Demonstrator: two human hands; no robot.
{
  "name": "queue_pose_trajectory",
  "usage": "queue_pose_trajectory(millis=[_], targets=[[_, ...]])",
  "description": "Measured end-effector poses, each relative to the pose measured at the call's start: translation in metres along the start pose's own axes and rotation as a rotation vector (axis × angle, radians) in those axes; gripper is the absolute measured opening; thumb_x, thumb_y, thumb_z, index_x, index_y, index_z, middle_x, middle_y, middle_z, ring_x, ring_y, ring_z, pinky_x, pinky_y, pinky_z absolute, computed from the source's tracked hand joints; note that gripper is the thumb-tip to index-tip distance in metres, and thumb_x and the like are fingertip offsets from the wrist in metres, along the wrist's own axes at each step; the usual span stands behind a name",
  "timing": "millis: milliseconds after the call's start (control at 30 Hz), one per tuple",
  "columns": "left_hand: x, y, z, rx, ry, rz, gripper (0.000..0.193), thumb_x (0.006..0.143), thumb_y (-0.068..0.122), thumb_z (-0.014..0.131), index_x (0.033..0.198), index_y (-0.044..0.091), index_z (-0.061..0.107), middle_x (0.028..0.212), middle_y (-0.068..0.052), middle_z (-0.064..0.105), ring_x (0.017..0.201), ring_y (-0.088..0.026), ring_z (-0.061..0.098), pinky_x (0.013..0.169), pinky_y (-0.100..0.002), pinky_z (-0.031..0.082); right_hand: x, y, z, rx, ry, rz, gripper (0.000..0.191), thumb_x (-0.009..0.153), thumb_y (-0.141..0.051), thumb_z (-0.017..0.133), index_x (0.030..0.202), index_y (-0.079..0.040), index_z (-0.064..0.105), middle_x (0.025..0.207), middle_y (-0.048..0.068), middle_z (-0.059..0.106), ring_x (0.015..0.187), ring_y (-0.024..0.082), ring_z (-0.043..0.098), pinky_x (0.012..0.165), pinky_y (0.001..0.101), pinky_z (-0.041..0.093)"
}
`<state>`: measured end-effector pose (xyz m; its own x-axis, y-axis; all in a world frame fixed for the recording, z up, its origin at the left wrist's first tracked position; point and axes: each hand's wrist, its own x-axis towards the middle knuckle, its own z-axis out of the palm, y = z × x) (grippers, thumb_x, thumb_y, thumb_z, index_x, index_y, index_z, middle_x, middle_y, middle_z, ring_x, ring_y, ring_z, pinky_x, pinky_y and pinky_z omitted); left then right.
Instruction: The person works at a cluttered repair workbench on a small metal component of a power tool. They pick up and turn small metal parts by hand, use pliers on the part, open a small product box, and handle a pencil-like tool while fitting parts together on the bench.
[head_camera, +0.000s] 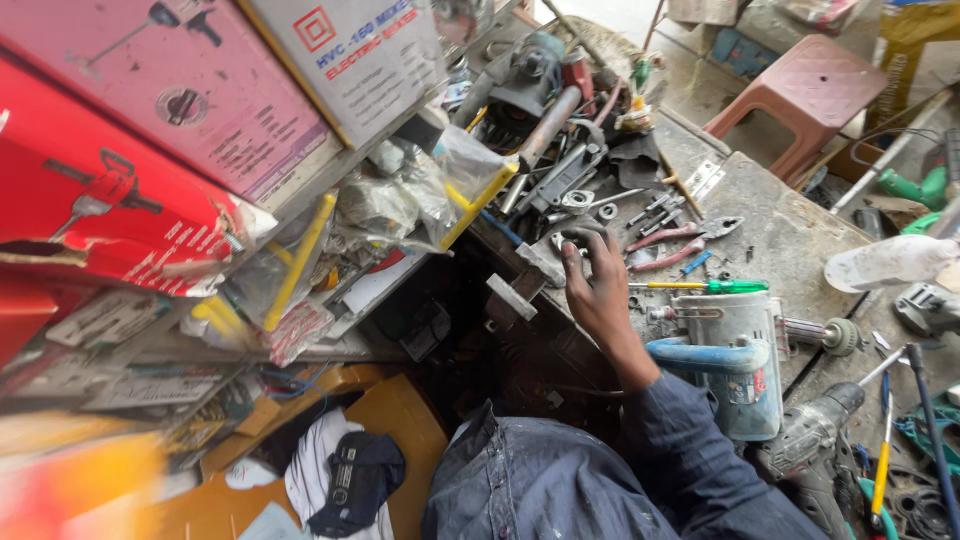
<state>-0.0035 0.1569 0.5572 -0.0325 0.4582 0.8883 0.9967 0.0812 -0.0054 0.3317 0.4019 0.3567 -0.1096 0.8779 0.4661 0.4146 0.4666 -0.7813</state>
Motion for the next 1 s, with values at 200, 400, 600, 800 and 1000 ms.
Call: queue_pose_trajectory(millis=[200,400,600,800,1000], targets=[[-0.041,0.057,0.049,-0.422,-0.228,0.314,0.039,0.088,0.009,0.077,0.122,0.009,0.060,0.122,-0.012,0.057,0.120,-0.033,0.057,0.097,-0.043,0.055,-0.033,-0.028,-0.033,0.901,-0.293,0.539,0.055,0.106,-0.044,0.042,0.141,-0.003,0.052,0.113,0.013,0.067,0.095,0.017,0.068,0.082,0.0315,0.057],[-0.110,0.086,0.152,-0.693,-0.337,0.650,0.043,0.090,0.008,0.076,0.127,0.011,0.055,0.127,-0.012,0.051,0.127,-0.031,0.051,0.106,-0.048,0.054,-0.059,-0.029,-0.023,0.735,-0.259,0.706,0.076,0.091,-0.043,0.063,0.151,-0.006,0.033,0.126,0.010,0.057,0.104,0.018,0.066,0.087,0.0360,0.057],[-0.153,0.070,0.230,-0.842,-0.331,0.680,0.051,0.088,0.004,0.076,0.129,0.016,0.048,0.133,-0.013,0.039,0.134,-0.032,0.046,0.109,-0.058,0.047,-0.066,0.011,-0.010,0.707,-0.096,0.820,0.082,0.084,-0.040,0.076,0.148,-0.005,0.038,0.132,0.011,0.064,0.117,0.018,0.062,0.097,0.0377,0.049],[-0.145,0.067,0.253,-0.890,-0.375,0.470,0.068,0.078,0.010,0.082,0.133,0.025,0.044,0.144,-0.019,0.034,0.142,-0.047,0.038,0.116,-0.061,0.043,-0.075,0.016,0.005,0.796,0.085,1.081,0.069,0.082,-0.036,0.076,0.138,-0.007,0.047,0.125,0.010,0.066,0.108,0.018,0.067,0.088,0.0393,0.055],[-0.111,0.088,0.216,-1.088,-0.547,0.250,0.100,0.063,0.041,0.092,0.142,0.016,0.035,0.149,-0.026,0.031,0.138,-0.056,0.031,0.113,-0.067,0.031,-0.078,-0.043,-0.051,1.063,0.069,0.919,0.057,0.092,-0.030,0.069,0.138,0.000,0.054,0.120,0.015,0.068,0.098,0.022,0.072,0.086,0.0386,0.057]])
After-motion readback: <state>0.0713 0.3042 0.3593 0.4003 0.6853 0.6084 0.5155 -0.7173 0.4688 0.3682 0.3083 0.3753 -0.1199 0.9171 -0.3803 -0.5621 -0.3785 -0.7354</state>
